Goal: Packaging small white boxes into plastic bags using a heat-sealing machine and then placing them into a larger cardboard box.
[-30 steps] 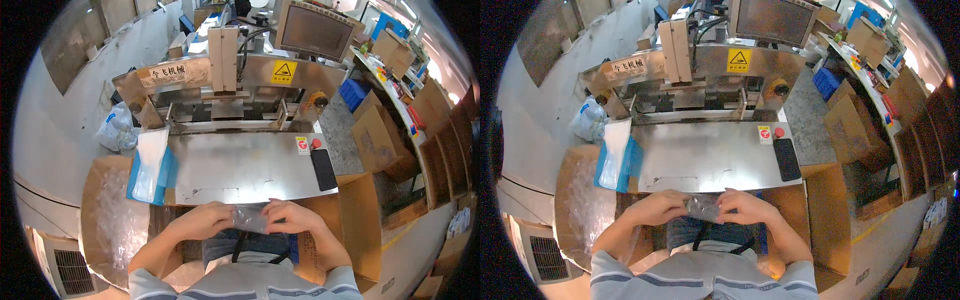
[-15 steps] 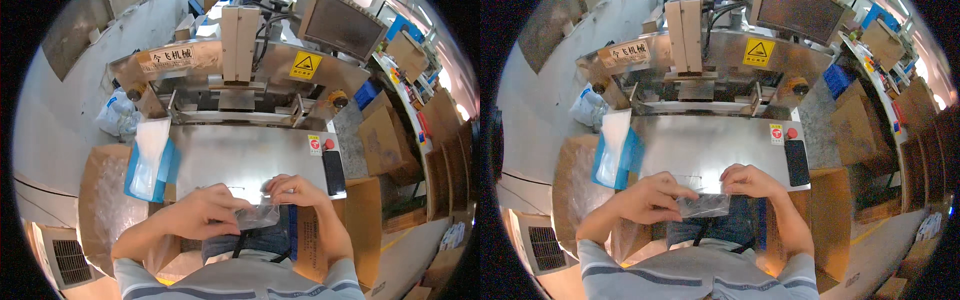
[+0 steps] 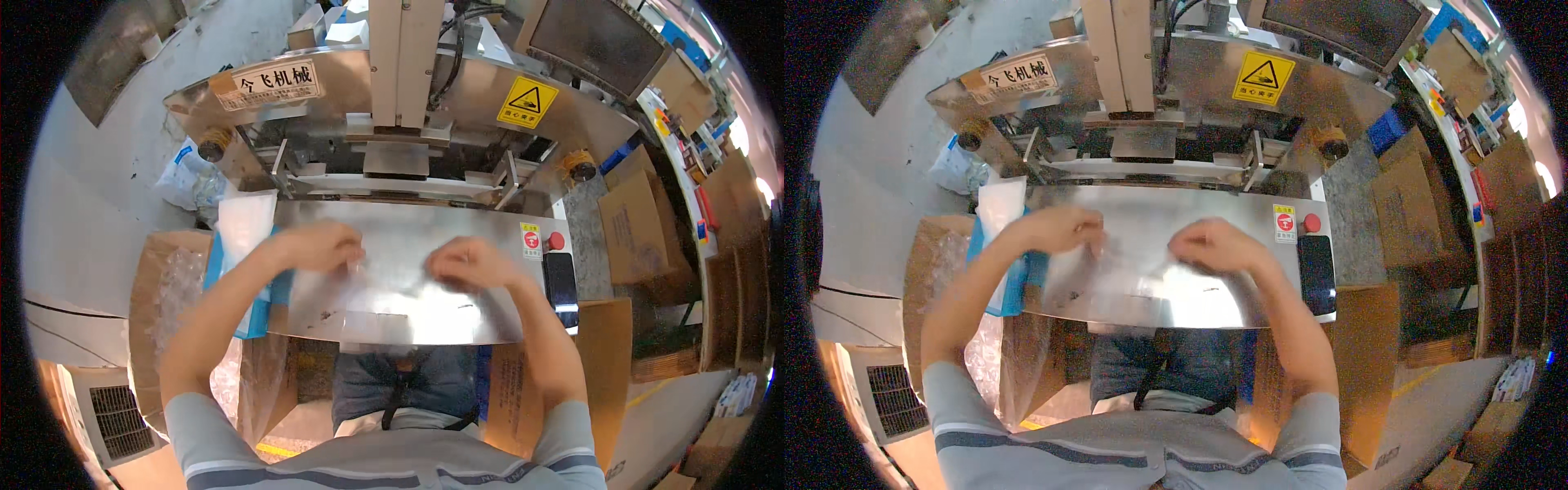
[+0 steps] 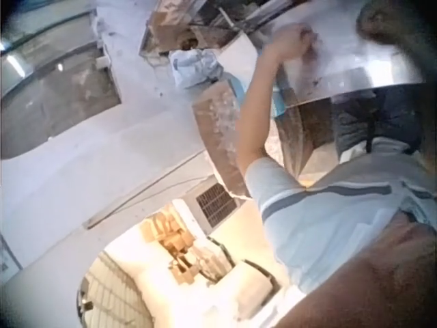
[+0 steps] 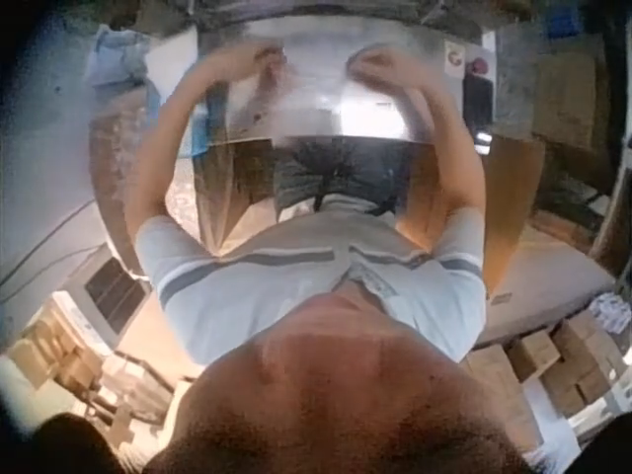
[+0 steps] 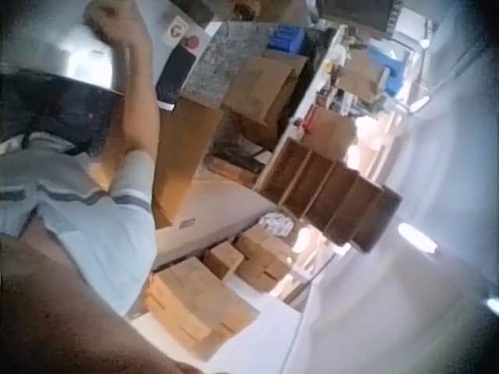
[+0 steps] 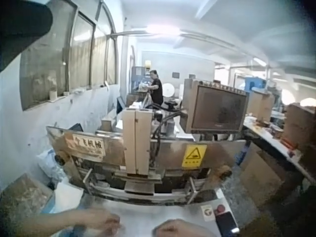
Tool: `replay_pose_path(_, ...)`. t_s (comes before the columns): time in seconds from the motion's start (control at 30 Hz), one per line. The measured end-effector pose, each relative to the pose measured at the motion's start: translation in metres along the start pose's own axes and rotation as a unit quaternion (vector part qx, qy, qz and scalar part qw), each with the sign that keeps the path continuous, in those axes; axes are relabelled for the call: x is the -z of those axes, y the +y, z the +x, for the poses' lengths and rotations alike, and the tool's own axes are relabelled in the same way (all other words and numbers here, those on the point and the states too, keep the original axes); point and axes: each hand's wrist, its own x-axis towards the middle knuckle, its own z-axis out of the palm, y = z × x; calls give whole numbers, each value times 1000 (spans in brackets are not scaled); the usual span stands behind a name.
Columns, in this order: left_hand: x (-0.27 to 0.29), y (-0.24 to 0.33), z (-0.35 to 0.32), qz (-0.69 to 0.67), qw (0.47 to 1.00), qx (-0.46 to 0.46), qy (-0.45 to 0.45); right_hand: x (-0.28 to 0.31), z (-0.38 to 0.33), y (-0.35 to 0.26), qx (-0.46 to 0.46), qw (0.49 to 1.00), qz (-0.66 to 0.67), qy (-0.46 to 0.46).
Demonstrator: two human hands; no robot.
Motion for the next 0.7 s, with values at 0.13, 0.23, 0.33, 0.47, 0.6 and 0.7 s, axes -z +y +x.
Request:
replay_pose_path(0.13,29,-42,56,37,998,-5,59,37,59,30,41,987,-116,105)
replay_pose_path(0.23,58,-45,87,-12,995,74,71,59,84,19,7,971,-212,109)
replay_pose_path(0.33,63,-89,112,-74,989,57,114,77,115,25,27,955,-249,158)
replay_pose_path(0.47,65,-99,139,-257,958,-49,117,98,129,33,0,908,-358,216)
replay_pose_path(0.6,55,-113,127,-342,917,-51,197,37,132,-23,-47,855,-460,235)
replay_pose_path(0.7,46,-98,115,-158,925,-91,332,-9,130,-28,30,835,-494,240)
